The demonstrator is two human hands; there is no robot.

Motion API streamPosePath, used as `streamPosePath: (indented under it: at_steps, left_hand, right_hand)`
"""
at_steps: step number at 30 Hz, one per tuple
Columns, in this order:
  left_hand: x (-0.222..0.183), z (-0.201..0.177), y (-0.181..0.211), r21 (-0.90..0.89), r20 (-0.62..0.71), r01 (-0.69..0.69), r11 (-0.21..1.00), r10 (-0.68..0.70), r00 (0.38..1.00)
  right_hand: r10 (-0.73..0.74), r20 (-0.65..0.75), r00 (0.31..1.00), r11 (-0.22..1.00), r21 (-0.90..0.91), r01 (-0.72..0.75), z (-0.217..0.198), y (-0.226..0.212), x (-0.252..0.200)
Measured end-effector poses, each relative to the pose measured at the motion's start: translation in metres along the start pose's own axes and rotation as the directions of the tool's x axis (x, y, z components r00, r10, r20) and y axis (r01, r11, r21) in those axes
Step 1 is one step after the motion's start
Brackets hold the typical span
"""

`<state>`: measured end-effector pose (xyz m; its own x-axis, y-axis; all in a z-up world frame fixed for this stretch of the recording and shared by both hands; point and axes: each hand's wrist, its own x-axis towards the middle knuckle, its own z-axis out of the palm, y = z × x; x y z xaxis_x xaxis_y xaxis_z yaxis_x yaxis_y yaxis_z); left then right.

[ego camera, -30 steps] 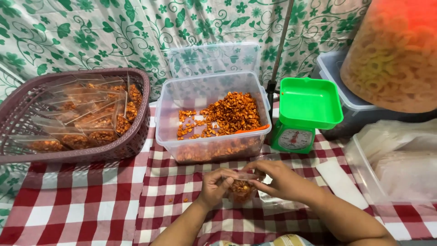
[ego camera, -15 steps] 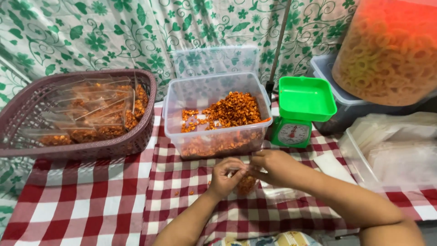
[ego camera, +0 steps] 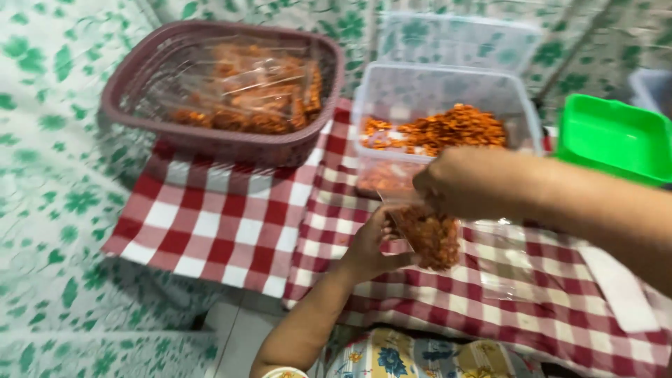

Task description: Packing small snacks into individual plastic bags using a scoop and a scale for portioning.

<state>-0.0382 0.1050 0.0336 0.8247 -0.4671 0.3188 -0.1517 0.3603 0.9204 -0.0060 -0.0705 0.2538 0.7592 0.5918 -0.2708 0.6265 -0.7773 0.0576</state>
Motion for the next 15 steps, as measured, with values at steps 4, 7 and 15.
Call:
streamPosePath:
  at_steps: [4,7,15]
  left_hand:
    - [-0.045,-0.041,0.007,0.107,-0.066,0.095,0.990,-0.088,0.994]
    - [-0.073,-0.061,-0.006,0.041,-0.188,0.212,0.976,-0.201,0.961]
    - [-0.093,-0.072,-0.002,0.029,-0.323,0.535,0.845,-0.498,0.805]
  right_hand:
    - [0.096,0.044,0.994,0.994,-0.062,-0.094,-0.096,-0.044,0.052]
    - [0.112,-0.043,0.993,0.986,0.131,-0.105,-0.151,-0.071,0.101]
    - [-0.040,-0.627,0.778,0.935,0.250,0.250,-0.136,-0.067,0.350]
